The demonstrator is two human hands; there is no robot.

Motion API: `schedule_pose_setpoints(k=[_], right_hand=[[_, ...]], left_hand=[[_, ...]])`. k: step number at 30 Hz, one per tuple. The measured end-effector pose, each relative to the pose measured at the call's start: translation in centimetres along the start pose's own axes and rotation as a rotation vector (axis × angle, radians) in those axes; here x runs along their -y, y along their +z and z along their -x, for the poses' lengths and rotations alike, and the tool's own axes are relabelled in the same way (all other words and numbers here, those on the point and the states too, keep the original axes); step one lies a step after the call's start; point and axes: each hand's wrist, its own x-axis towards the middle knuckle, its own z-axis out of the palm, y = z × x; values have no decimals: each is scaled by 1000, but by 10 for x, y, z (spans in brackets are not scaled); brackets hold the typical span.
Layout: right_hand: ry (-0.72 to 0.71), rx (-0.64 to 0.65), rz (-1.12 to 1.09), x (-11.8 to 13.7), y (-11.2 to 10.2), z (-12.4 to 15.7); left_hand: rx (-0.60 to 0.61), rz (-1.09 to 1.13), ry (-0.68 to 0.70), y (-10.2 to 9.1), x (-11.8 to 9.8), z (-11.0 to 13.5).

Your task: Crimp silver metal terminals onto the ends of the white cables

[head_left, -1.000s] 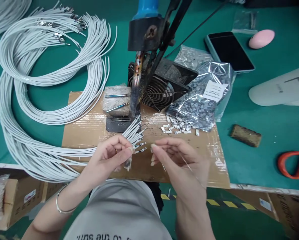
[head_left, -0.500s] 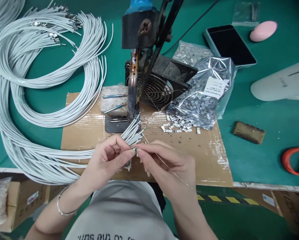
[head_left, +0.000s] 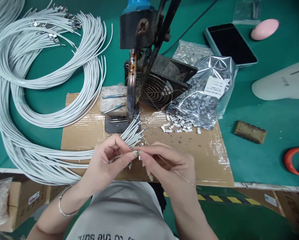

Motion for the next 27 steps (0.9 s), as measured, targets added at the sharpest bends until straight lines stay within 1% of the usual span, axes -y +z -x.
schedule_pose_setpoints(k=[2, 4, 6, 8, 9, 11, 14, 16, 18, 20, 23, 25, 27], right_hand=[[138, 34, -141, -2, -2, -2], [288, 72, -225, -1, -6, -4], [396, 110, -214, 5, -9, -5], [432, 121, -136, 13, -11, -6], [419, 110, -89, 17, -12, -6], [338, 107, 8, 24, -14, -6], [193, 177, 131, 27, -18, -5], [147, 216, 170, 27, -21, -4], [136, 212, 170, 25, -22, -3], [125, 175, 140, 24, -19, -2], [97, 86, 97, 19, -10, 1], [41, -2, 84, 13, -1, 5], [-57, -109, 104, 6, 8, 9]], left_hand=[[-20, -38, 8, 0, 0, 2], [-20, -72, 5, 0, -1, 5], [15, -99, 1, -1, -3, 6], [55, -134, -10, -2, -5, 7], [66, -155, -20, -2, -6, 7], [71, -193, -47, -2, -7, 5], [60, -219, -59, 0, -8, 3], [50, -235, -43, 2, -9, 3], [40, -270, -16, 4, -10, 4], [31, -313, 28, 5, -9, 6], [10, -357, 111, 6, -5, 10], [-20, -360, 156, 7, 0, 12], [-51, -321, 162, 8, 3, 13]])
